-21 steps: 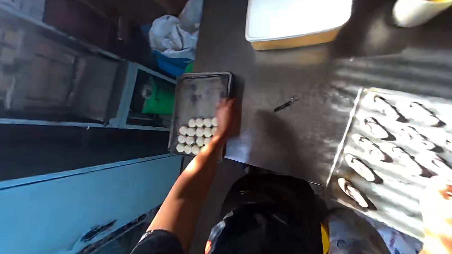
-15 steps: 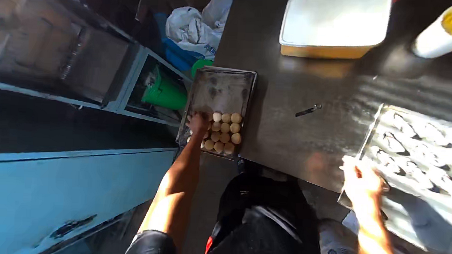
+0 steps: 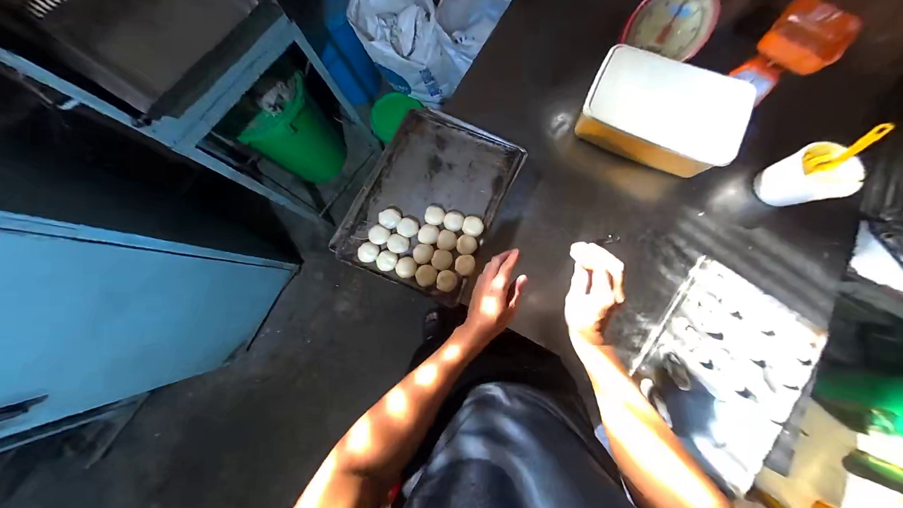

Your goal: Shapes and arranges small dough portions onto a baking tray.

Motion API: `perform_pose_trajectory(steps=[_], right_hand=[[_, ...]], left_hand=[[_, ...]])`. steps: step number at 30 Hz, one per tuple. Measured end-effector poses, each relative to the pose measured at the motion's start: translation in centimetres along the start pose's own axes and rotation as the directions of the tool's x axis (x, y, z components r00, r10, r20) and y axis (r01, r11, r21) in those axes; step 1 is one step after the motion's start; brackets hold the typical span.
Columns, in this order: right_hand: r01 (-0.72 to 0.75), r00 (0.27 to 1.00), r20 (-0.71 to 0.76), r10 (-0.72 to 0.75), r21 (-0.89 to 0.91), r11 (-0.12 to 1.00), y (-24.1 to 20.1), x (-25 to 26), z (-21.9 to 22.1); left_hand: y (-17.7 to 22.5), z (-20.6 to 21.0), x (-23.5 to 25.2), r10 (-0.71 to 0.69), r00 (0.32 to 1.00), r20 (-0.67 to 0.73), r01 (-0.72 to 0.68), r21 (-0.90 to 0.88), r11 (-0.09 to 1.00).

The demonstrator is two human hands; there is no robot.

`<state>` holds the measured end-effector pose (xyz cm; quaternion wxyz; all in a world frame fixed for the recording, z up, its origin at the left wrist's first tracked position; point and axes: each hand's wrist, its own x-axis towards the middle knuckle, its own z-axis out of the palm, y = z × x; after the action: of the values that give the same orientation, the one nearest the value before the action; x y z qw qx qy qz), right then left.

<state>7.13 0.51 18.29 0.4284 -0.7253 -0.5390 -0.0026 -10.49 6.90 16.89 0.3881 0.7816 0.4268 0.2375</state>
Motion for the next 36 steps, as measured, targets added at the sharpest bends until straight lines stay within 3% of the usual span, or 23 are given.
perform_pose_trajectory(steps=[2,3,5,9,14,17,20,21,26,29,33,36], right_hand=[[-0.013,0.933,0.357,0.054,-0.116,0.993,4.8,-5.5,1.3],[-0.026,0.882,0.462,0.093,-0.150,0.988,5.9,-7.5,1.5],[-0.053,0.891,0.434,0.132,-0.191,0.980,5.7,-7.4,1.4],[-0.104,0.914,0.368,0.170,-0.193,0.976,6.1,-4.8,2.8],[0.120,0.788,0.595,0.158,-0.400,0.908,10.7,-7.9,4.4],[0.068,0.730,0.655,0.198,-0.357,0.932,10.3,-6.0,2.7],[-0.040,0.869,0.471,0.152,-0.240,0.970,9.3,-1.2,3.0],[-0.050,0.877,0.460,0.137,-0.196,0.979,9.3,0.0,3.7],[0.122,0.648,0.759,0.066,-0.189,0.974,9.5,3.5,7.6],[0.232,0.603,0.797,0.033,-0.214,0.949,9.6,3.3,9.0],[0.441,0.627,0.764,-0.152,-0.187,0.878,11.7,5.5,13.1],[0.425,0.826,0.513,-0.235,-0.291,0.857,12.1,7.1,15.6]], left_hand=[[-1.8,2.5,-1.9,-0.025,0.970,0.242,-0.021,0.185,0.983],[-2.3,3.6,-2.7,-0.018,0.943,0.333,-0.075,0.265,0.961],[-2.4,5.0,-2.4,0.008,0.900,0.436,-0.187,0.369,0.910],[-1.9,8.6,0.1,0.042,0.862,0.505,-0.286,0.417,0.863],[-6.1,11.7,-0.8,0.087,0.851,0.517,-0.332,0.403,0.853],[-6.6,11.4,-2.4,0.068,0.849,0.524,-0.326,0.419,0.848],[-5.2,10.4,-1.5,0.116,0.848,0.517,-0.349,0.379,0.857],[-4.7,10.5,-1.1,0.150,0.840,0.521,-0.372,0.352,0.859],[-5.3,13.0,0.4,0.187,0.782,0.594,-0.467,0.361,0.807],[-7.1,13.2,-0.1,0.216,0.749,0.626,-0.511,0.339,0.790],[-8.0,13.4,-0.3,0.259,0.752,0.606,-0.517,0.298,0.803],[-8.5,13.6,-0.3,0.292,0.767,0.572,-0.518,0.282,0.807]])
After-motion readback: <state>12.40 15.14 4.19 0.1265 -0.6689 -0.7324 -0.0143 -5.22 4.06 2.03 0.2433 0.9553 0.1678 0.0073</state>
